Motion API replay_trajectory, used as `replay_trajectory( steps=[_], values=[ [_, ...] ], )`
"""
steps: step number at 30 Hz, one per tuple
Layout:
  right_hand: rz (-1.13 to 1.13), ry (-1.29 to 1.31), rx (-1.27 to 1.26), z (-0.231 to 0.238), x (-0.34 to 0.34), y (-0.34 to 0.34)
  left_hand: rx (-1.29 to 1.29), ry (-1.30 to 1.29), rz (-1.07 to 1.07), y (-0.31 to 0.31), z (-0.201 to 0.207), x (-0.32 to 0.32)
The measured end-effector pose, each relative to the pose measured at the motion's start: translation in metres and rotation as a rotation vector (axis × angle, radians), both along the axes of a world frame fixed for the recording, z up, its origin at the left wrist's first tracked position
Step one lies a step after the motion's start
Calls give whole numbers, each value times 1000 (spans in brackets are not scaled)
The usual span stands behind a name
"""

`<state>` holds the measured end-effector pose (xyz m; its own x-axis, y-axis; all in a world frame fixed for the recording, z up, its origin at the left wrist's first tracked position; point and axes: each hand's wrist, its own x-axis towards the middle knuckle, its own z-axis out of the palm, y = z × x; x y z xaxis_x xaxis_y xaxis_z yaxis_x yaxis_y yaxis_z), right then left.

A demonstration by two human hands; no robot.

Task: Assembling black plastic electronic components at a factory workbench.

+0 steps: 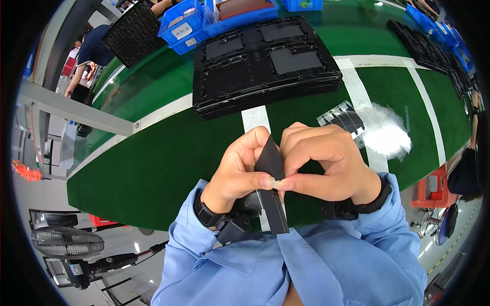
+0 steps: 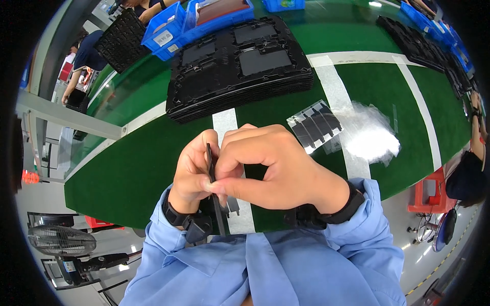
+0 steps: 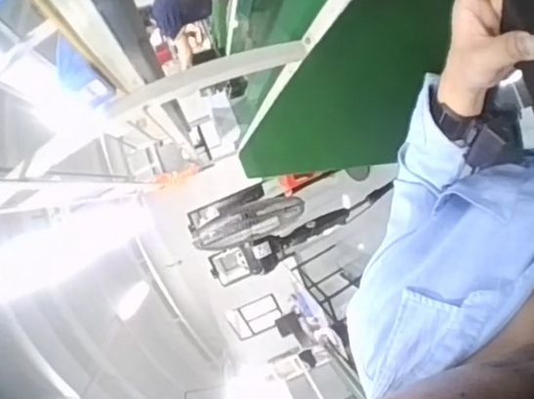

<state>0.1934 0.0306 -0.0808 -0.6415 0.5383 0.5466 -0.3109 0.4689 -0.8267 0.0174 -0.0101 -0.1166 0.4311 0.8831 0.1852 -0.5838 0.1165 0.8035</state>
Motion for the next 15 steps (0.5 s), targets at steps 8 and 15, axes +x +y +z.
replay_trajectory(
  steps=[8, 15],
  values=[
    [32, 35, -27, -2, -2, 0, -118, 145, 75, -5, 6, -1],
    [-63, 19, 177, 2, 1, 1, -120, -70, -32, 0, 8, 0]
  ],
)
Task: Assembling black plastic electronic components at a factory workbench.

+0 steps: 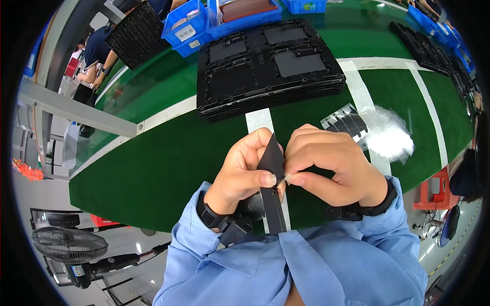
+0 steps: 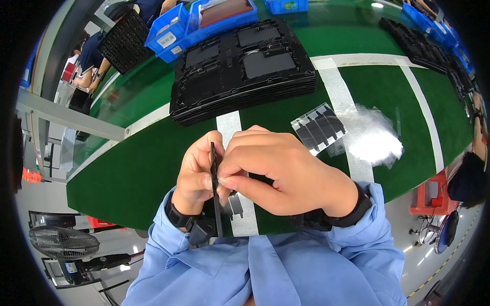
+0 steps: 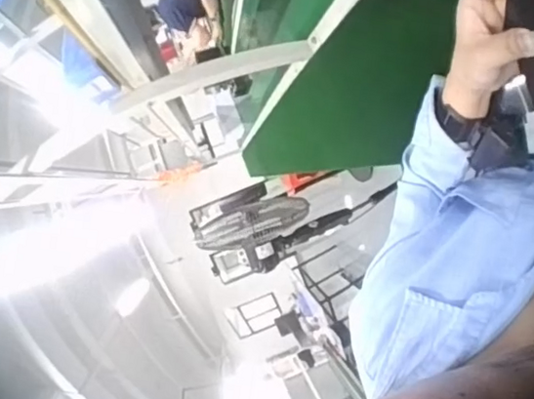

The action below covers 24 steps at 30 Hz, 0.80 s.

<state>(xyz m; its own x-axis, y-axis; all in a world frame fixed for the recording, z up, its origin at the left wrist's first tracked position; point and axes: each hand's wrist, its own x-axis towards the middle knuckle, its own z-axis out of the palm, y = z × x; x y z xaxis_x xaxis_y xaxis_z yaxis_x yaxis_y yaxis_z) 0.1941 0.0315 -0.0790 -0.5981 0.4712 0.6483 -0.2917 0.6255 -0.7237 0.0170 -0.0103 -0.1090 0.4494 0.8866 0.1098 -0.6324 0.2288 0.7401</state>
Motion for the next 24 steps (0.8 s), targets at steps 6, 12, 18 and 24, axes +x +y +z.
replay_trajectory(
  steps=[6, 12, 18, 24],
  values=[
    [-28, -44, 43, 1, 1, -1, -20, -4, -7, 0, 1, -1],
    [-39, -81, 52, 0, 4, 0, 16, 68, -22, -3, 8, 1],
    [-150, -90, 23, 0, 2, -1, 0, 11, -13, -1, 2, 5],
    [-101, 14, -18, -1, 2, 9, 51, -200, -116, 1, -3, 3]
  ],
)
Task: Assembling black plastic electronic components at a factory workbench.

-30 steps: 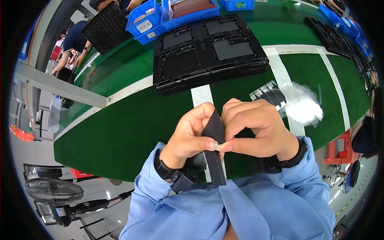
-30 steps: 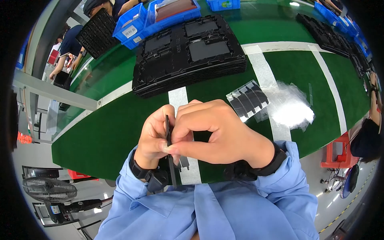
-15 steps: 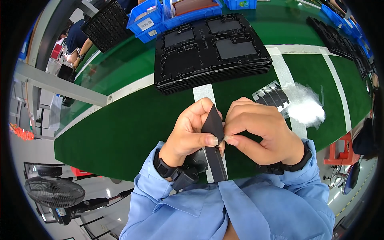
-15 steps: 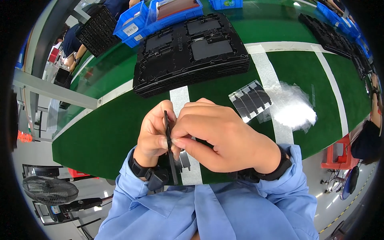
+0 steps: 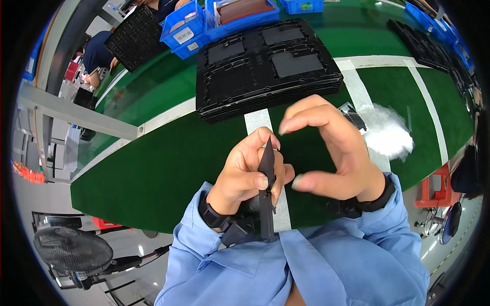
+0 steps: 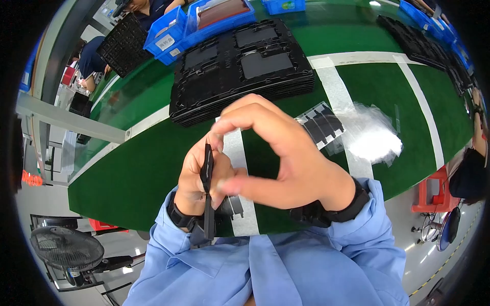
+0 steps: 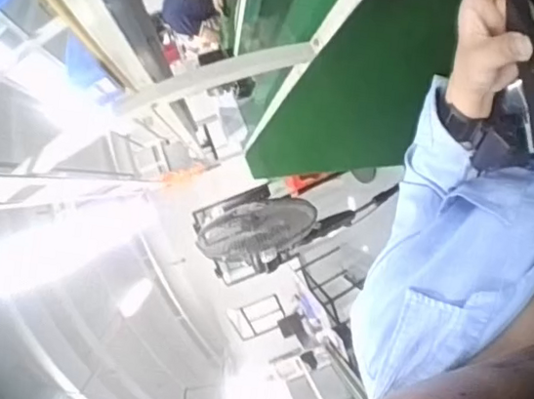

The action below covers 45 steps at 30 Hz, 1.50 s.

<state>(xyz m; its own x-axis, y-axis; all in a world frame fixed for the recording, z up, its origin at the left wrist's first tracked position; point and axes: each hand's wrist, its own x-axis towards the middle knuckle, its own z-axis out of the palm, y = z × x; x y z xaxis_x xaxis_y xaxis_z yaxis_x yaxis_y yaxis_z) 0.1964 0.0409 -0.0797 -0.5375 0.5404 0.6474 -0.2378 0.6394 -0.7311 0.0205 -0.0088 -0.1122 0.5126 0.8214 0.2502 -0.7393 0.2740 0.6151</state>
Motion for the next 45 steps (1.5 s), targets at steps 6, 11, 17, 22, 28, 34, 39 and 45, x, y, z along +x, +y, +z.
replay_trajectory(
  steps=[6, 11, 17, 22, 28, 34, 39, 45],
  values=[
    [123, 38, 47, -6, -11, 1, -119, 283, -182, -9, 6, 2],
    [177, 40, -16, -16, -14, 5, -221, 105, -319, -13, -4, 7],
    [362, 22, -66, -14, -18, 4, -107, 136, -218, -15, -16, -1],
    [313, 59, -180, -10, -16, 5, 30, 348, -129, -5, 7, -2],
    [66, 89, -234, -7, -2, 10, 344, 553, 30, 1, 20, -25],
    [-56, 18, -209, 3, 5, 13, 413, 742, 230, -5, 33, -26],
    [-76, -16, -267, -2, 4, 8, 325, 987, 423, -8, 32, -13],
    [109, 122, -697, -1, -6, -1, 651, 1088, 584, -6, 21, -9]
  ],
)
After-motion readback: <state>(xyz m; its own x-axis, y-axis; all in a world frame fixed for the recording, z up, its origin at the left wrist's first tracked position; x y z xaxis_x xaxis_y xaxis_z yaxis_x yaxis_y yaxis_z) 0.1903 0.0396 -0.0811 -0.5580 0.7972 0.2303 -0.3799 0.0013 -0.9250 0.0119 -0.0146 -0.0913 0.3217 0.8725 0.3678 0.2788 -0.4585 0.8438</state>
